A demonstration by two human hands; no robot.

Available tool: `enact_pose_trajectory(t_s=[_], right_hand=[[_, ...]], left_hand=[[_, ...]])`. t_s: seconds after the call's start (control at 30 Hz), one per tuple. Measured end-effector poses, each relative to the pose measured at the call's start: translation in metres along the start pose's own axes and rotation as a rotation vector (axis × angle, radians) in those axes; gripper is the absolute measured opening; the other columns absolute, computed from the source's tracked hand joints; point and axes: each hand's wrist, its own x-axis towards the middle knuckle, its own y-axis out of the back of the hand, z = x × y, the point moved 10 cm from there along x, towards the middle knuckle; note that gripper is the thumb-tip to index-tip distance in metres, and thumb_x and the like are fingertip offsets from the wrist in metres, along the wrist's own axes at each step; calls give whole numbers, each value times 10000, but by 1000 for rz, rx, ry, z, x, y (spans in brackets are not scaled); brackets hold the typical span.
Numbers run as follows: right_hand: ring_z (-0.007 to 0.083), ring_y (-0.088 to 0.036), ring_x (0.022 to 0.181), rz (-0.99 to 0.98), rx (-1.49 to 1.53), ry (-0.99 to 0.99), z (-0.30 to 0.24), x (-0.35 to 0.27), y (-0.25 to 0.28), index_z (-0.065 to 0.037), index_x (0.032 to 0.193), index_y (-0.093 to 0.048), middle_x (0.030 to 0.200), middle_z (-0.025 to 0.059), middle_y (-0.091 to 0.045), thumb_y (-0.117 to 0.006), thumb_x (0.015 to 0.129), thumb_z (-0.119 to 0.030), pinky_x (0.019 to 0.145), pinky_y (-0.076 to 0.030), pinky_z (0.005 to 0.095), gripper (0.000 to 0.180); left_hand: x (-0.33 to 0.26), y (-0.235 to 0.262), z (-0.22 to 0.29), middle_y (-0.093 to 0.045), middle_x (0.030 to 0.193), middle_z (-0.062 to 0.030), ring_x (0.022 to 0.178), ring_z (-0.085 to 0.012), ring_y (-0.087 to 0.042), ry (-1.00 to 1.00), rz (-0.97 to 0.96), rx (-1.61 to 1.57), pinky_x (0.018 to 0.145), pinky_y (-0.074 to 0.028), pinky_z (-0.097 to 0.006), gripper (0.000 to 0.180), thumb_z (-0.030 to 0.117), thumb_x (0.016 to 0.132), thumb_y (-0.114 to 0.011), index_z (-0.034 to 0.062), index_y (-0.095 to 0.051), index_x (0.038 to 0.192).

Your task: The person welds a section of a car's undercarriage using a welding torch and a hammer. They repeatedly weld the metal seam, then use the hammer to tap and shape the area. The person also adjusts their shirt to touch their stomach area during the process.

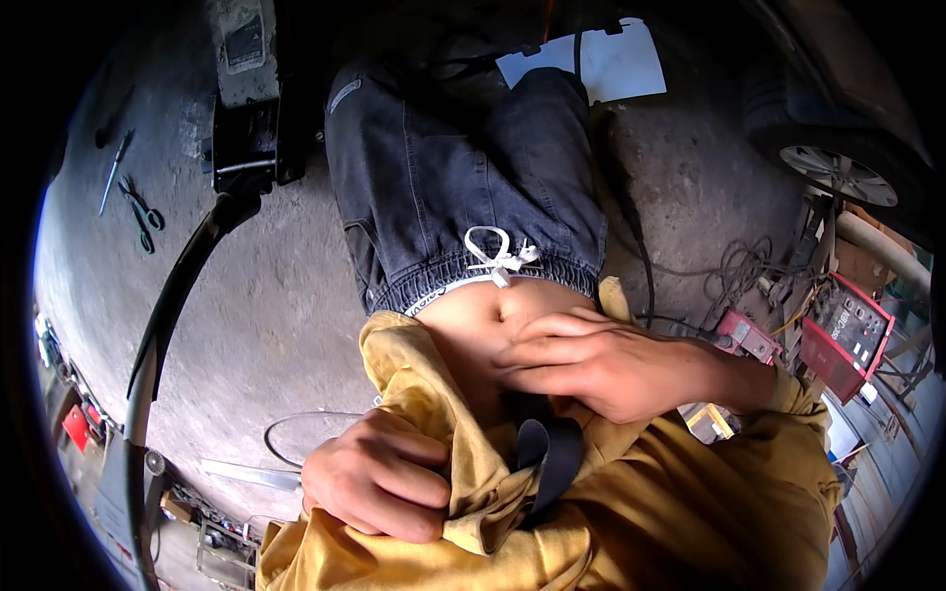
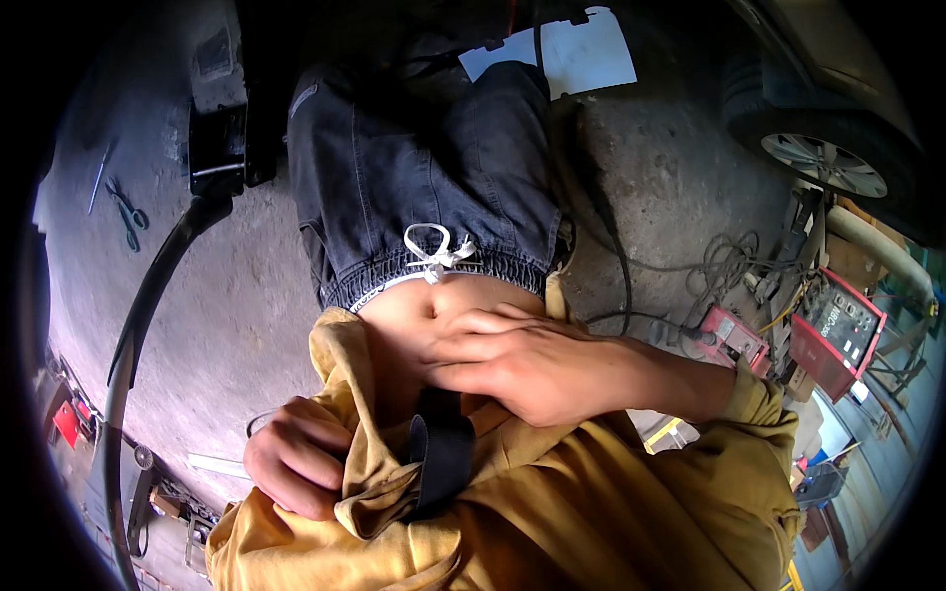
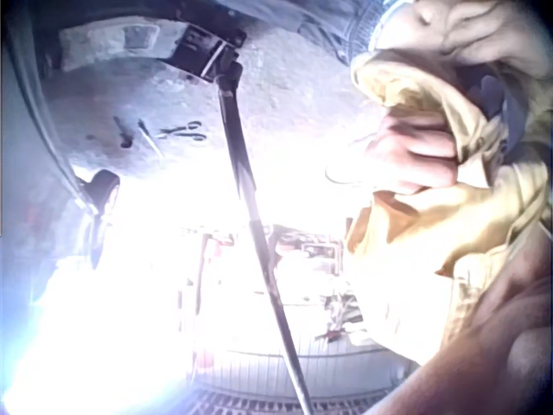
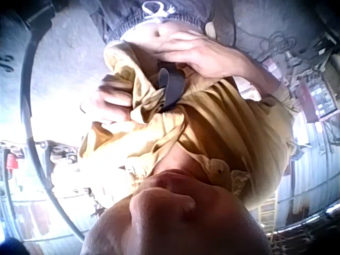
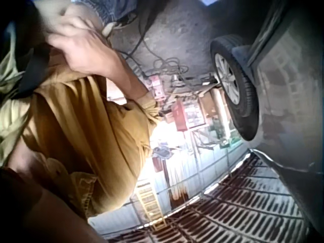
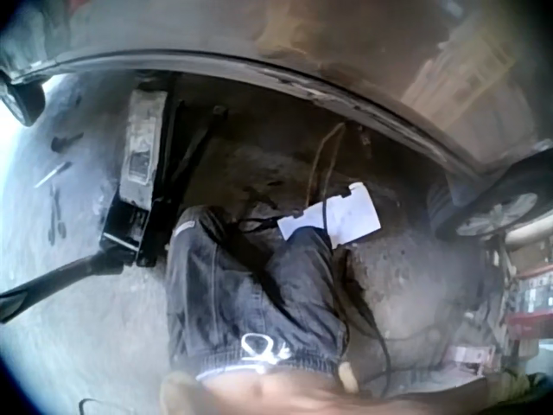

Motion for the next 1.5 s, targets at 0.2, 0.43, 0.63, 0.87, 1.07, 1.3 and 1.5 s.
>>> enact_pose_trajectory(t_s=[0.2, 0.43, 0.63, 0.87, 1.07, 1.3, 1.5], right_hand=[[251, -546, 1143, 6, -52, -77, -10, -25, 14, -2, 1092, -644, 1263, 119, -588, -619, 797, -95, 947, -410, 362, 310], [309, -556, 786, 159, -15, -112, 2, -14, 28, -25, 987, -582, 842, 115, -543, -609, 756, -3, 690, -468, 393, 233], [350, -621, 714, -32, -150, -345, 28, -8, 18, -54, 968, -561, 768, 125, -576, -573, 809, -53, 643, -493, 444, 159], [336, -624, 819, -20, -173, -420, 39, -20, 25, -50, 1014, -615, 901, 151, -606, -634, 823, -82, 698, -489, 430, 194], [307, -581, 863, 87, 256, 13, 39, 1, 24, -43, 978, -646, 866, 105, -587, -677, 823, -133, 789, -453, 414, 182], [189, -627, 657, 276, 178, -585, 76, -64, 96, -3, 931, -640, 781, 107, -647, -653, 870, -109, 605, -482, 318, 124], [204, -615, 721, -200, 492, -568, 87, -106, -38, 9, 889, -613, 777, 166, -635, -620, 890, -185, 660, -471, 344, 194]], left_hand=[[-6, 2, 0, -399, 631, -33, 486, -192, -418, -11, 39, 29, 388, -286, -298, 290, 7, 882, -409, 79, -509, 619], [1, 2, -1, -399, 637, -32, 490, -191, -423, 40, 10, 42, 387, -303, -307, 275, -1, 871, -436, 87, -504, 619], [7, 2, -5, -410, 656, -28, 507, -191, -437, 90, -71, 56, 390, -316, -301, 254, 2, 865, -446, 93, -501, 634], [12, 5, -8, -430, 669, -28, 517, -194, -451, 128, -78, 26, 396, -331, -302, 245, 26, 871, -460, 98, -510, 642], [9, 8, -15, -440, 668, -35, 530, -201, -477, 128, -23, 40, 403, -341, -314, 257, 49, 882, -481, 91, -513, 631], [-27, 28, -35, -645, 729, -148, 595, -250, -639, -386, 297, -57, 542, -529, -347, 300, 249, 879, -625, 84, -513, 655], [-76, 39, -98, -655, 859, -133, 784, -194, -636, 429, 980, -262, 727, -518, -308, 333, 150, 780, -791, 50, -482, 854]])
